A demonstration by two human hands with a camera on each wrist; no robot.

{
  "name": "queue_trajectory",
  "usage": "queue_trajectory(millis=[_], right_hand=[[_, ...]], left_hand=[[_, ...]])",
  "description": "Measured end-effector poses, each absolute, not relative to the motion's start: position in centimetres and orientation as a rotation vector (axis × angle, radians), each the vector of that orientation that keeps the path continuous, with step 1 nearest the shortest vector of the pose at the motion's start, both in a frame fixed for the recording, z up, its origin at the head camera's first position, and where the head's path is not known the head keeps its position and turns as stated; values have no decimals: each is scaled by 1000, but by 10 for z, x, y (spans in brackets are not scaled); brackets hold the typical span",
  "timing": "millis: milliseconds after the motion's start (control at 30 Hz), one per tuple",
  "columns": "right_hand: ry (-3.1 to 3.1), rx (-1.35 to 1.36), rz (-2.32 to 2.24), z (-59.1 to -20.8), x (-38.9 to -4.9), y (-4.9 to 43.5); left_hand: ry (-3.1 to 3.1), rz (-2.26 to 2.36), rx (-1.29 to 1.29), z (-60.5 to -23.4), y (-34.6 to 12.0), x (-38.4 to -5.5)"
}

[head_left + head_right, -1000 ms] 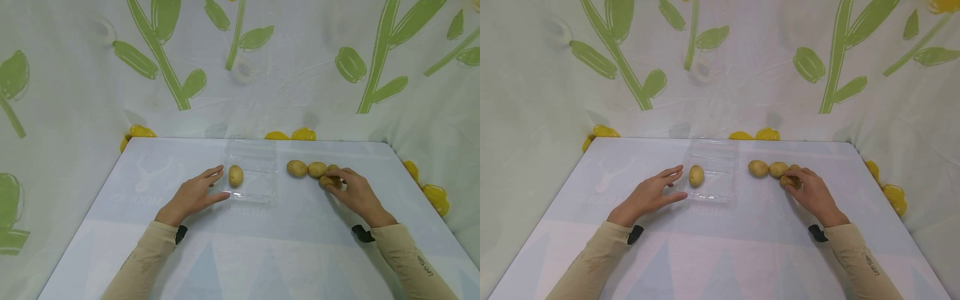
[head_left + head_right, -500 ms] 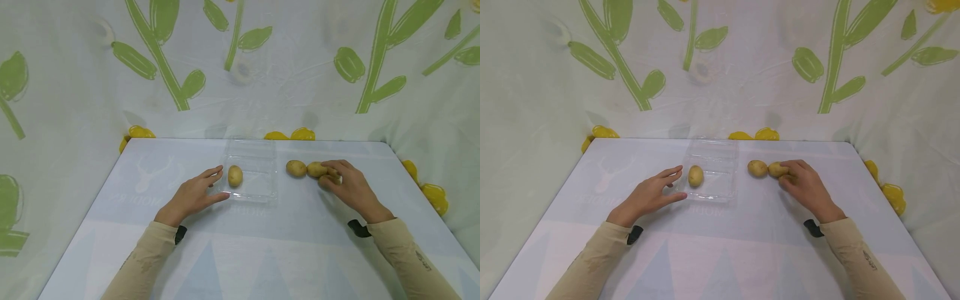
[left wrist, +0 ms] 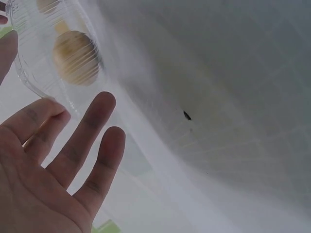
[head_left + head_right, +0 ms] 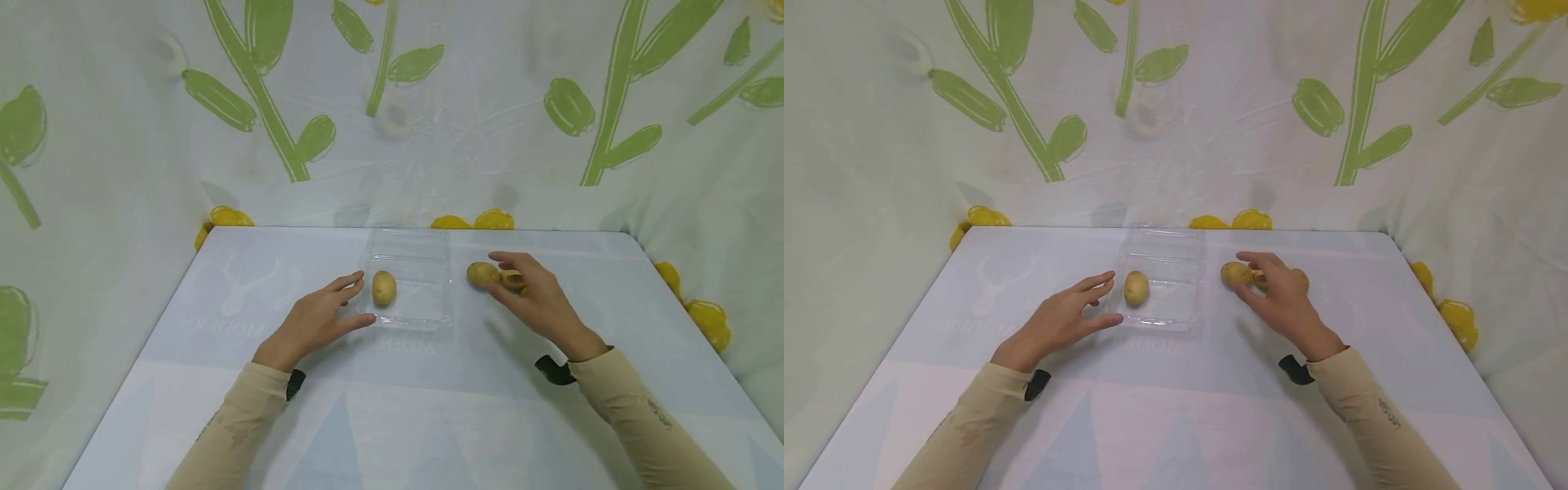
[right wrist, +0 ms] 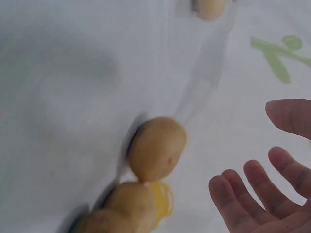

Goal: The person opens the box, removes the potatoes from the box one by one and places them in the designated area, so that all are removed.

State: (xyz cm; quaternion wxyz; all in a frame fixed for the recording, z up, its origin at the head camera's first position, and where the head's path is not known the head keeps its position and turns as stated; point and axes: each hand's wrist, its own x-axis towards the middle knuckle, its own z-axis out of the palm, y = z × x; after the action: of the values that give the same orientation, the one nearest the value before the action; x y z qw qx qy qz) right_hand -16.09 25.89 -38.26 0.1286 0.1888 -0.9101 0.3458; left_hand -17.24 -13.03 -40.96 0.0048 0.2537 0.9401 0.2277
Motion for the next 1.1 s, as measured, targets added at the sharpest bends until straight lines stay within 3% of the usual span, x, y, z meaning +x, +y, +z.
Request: queue_trajectory(millis=[667, 1100], right_hand=[[-2580, 539, 1416, -378, -172, 161], [-2742, 255, 1471, -390, -189, 116]], left_hand=[[2928, 745, 768, -412, -129, -173], [2915, 760, 738, -410, -129, -172]])
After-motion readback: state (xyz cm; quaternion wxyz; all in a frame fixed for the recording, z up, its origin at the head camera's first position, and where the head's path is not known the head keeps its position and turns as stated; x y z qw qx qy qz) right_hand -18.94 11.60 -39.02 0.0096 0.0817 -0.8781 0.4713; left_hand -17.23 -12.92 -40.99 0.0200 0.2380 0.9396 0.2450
